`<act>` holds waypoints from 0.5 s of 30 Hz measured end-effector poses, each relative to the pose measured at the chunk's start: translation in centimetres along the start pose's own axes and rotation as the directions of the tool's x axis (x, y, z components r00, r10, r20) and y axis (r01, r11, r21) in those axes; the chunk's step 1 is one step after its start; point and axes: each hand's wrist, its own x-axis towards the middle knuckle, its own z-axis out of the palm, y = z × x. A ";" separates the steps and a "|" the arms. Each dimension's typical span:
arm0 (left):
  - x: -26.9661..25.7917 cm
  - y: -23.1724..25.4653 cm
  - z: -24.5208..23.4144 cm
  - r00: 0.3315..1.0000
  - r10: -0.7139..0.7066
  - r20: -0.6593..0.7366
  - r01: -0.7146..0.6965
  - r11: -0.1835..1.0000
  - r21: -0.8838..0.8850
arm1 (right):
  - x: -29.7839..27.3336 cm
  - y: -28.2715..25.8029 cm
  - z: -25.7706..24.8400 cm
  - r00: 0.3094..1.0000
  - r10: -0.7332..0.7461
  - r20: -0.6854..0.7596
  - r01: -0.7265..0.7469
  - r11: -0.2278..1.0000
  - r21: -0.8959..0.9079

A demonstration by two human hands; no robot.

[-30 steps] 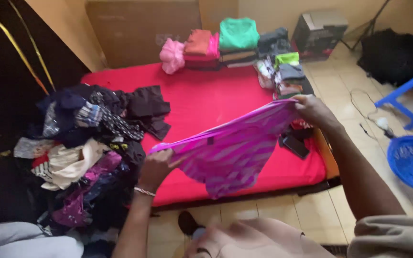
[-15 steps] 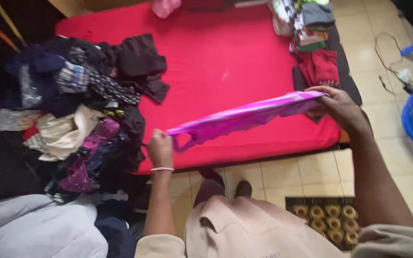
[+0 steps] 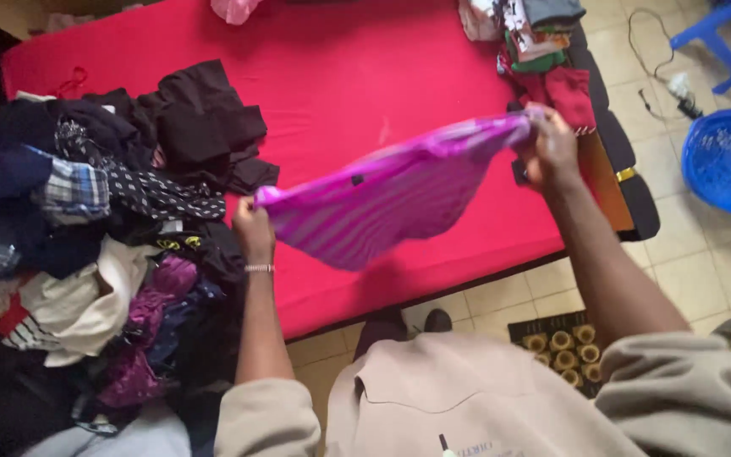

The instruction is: Folding various items of laundry on a bed.

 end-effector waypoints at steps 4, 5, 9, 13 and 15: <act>5.0 6.4 -1.6 0.972 0.206 -0.113 -0.210 0.977 -0.021 | 3.2 -3.0 4.1 1.000 -0.016 0.011 0.013 0.985 0.172; 5.3 8.6 -2.2 0.970 0.216 -0.108 -0.220 0.975 -0.024 | 3.8 -3.4 4.4 1.000 -0.026 0.006 0.025 0.984 0.175; 4.4 13.8 -4.2 0.829 0.548 -0.117 -0.560 0.810 -0.173 | 3.5 -2.8 5.1 0.999 -0.031 0.012 0.027 0.966 0.258; 6.7 3.3 -0.6 0.839 0.531 0.117 -0.521 0.847 -0.102 | 2.8 2.5 1.9 0.999 -0.035 -0.040 0.042 0.977 0.210; 5.1 0.2 0.7 0.844 0.507 0.176 -0.519 0.855 0.025 | 1.7 5.6 0.1 0.997 -0.012 -0.078 0.025 0.984 0.174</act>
